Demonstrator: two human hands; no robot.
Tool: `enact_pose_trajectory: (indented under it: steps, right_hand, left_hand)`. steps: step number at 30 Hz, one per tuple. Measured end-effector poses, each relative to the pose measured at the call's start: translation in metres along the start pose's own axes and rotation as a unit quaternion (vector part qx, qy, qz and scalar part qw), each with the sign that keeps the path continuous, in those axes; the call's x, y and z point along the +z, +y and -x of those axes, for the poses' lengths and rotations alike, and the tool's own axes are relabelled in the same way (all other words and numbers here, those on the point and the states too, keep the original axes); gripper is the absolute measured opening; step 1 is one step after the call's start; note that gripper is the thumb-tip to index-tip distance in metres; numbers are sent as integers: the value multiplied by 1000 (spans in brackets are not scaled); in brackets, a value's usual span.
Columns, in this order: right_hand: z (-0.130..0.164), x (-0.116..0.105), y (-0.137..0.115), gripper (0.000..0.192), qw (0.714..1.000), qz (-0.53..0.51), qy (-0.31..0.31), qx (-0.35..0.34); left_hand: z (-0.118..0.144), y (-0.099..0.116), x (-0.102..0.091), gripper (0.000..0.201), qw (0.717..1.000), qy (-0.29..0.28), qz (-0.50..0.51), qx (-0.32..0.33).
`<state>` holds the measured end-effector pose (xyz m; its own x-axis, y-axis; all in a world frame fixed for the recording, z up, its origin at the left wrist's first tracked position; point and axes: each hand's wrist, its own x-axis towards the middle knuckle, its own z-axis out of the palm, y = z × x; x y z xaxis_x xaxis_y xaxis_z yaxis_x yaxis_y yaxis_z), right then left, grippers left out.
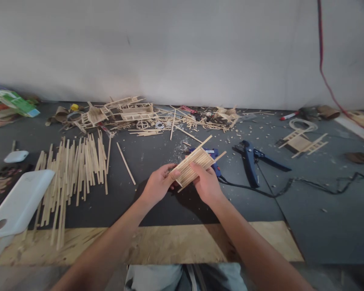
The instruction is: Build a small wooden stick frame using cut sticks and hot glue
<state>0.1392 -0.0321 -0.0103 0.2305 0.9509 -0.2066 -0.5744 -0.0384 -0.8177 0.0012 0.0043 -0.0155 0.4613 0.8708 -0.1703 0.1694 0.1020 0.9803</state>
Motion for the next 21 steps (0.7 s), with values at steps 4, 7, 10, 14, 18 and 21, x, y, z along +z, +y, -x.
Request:
enact_pose_trajectory:
  steps: [4,7,10,14,18,21]
  right_hand:
    - [-3,-2,-4,22,1000,4,5,6]
    - [-5,-4,-8,24,1000,10,30,1]
    - [-6,-4,-11,23,998,16,65,-19]
    - [-5,-2,-12,22,995,23,92,-31]
    - [-4,0,-12,19,994,27,97,-34]
    - [-4,1,-13,20,995,29,92,-39]
  left_hand:
    - [1,1,-2,39,999,-44,-31,3]
    - [1,0,-3,39,997,-59,-43,5]
    - [2,-1,-3,38,996,-66,-60,5]
    - [3,-2,-2,36,995,-68,-75,7]
    - [3,-2,-1,37,994,-70,-78,6]
    - [3,-2,-1,38,995,-70,-77,5]
